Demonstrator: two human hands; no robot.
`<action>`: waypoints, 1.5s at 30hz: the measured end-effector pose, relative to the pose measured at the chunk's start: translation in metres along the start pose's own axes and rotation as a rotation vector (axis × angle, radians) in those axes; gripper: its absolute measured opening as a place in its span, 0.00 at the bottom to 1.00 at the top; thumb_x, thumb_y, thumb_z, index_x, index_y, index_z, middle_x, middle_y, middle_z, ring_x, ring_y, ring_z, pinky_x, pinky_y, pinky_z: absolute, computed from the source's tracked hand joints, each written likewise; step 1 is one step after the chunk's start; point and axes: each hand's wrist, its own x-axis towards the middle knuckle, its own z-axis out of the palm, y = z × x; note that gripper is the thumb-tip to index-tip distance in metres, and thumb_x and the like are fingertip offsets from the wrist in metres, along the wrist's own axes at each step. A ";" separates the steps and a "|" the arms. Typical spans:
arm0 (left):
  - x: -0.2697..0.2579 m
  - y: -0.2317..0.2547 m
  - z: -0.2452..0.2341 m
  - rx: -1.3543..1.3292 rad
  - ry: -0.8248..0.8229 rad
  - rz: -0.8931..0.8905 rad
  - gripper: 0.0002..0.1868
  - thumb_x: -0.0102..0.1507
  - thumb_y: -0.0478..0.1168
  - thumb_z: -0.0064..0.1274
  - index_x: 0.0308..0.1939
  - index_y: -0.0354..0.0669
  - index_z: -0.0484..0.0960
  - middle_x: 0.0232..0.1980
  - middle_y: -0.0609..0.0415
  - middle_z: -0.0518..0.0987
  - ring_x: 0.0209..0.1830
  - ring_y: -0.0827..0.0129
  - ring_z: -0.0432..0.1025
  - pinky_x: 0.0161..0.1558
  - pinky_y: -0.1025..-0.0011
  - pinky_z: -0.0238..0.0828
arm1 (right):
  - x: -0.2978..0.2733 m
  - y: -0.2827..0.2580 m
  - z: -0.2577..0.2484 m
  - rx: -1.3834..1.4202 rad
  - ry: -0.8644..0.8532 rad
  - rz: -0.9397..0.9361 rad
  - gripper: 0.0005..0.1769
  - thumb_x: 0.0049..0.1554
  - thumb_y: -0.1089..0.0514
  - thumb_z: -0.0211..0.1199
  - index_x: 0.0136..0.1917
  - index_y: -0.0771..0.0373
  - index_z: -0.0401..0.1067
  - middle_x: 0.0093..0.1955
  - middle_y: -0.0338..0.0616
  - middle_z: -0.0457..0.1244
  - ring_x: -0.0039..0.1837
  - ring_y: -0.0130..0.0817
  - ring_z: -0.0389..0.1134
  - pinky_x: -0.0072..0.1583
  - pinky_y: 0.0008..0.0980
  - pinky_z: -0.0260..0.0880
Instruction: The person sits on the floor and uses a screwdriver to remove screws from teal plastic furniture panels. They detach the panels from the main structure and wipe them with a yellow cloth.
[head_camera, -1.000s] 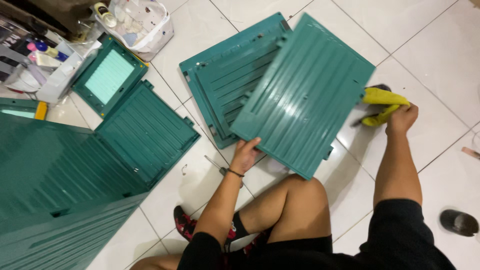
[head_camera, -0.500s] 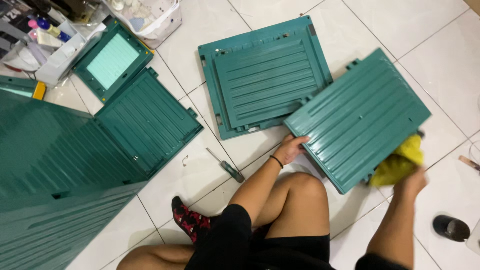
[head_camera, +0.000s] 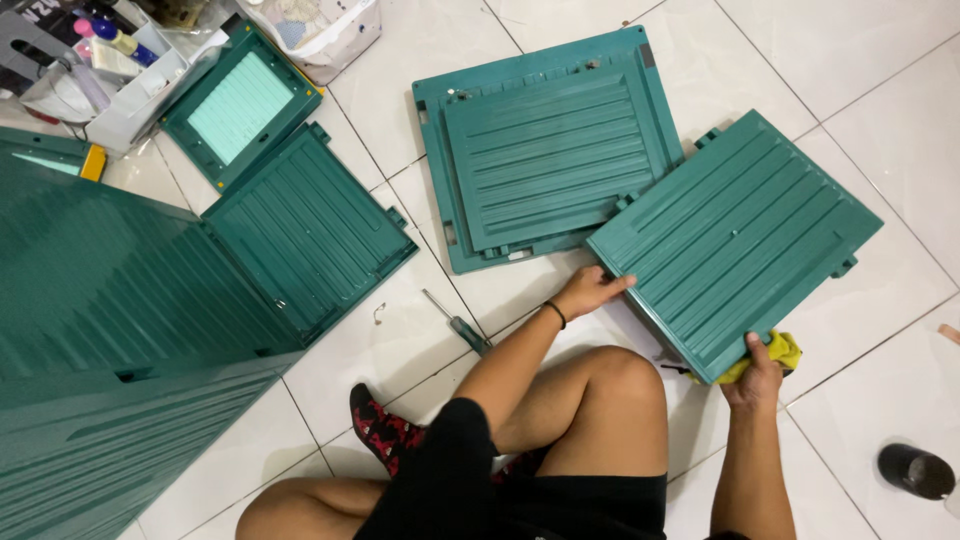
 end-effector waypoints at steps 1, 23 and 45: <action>-0.014 0.004 -0.009 0.285 0.104 0.014 0.24 0.63 0.56 0.64 0.52 0.42 0.84 0.50 0.52 0.85 0.50 0.66 0.80 0.53 0.69 0.76 | 0.006 0.000 0.003 0.009 -0.017 -0.010 0.28 0.62 0.59 0.62 0.74 0.63 0.61 0.69 0.47 0.63 0.70 0.45 0.66 0.71 0.49 0.67; 0.009 0.115 -0.191 1.246 0.682 -0.139 0.60 0.57 0.67 0.63 0.82 0.64 0.39 0.84 0.42 0.27 0.80 0.29 0.39 0.71 0.29 0.38 | 0.074 0.022 0.080 0.025 -0.213 -0.081 0.28 0.61 0.60 0.62 0.73 0.64 0.62 0.69 0.46 0.64 0.70 0.43 0.66 0.74 0.47 0.65; -0.129 0.021 -0.229 1.183 0.662 0.306 0.46 0.61 0.41 0.60 0.79 0.46 0.52 0.82 0.38 0.45 0.83 0.45 0.42 0.78 0.48 0.37 | 0.045 -0.018 0.110 -1.587 -0.296 -0.186 0.30 0.66 0.42 0.55 0.66 0.71 0.72 0.57 0.66 0.67 0.60 0.61 0.68 0.58 0.52 0.65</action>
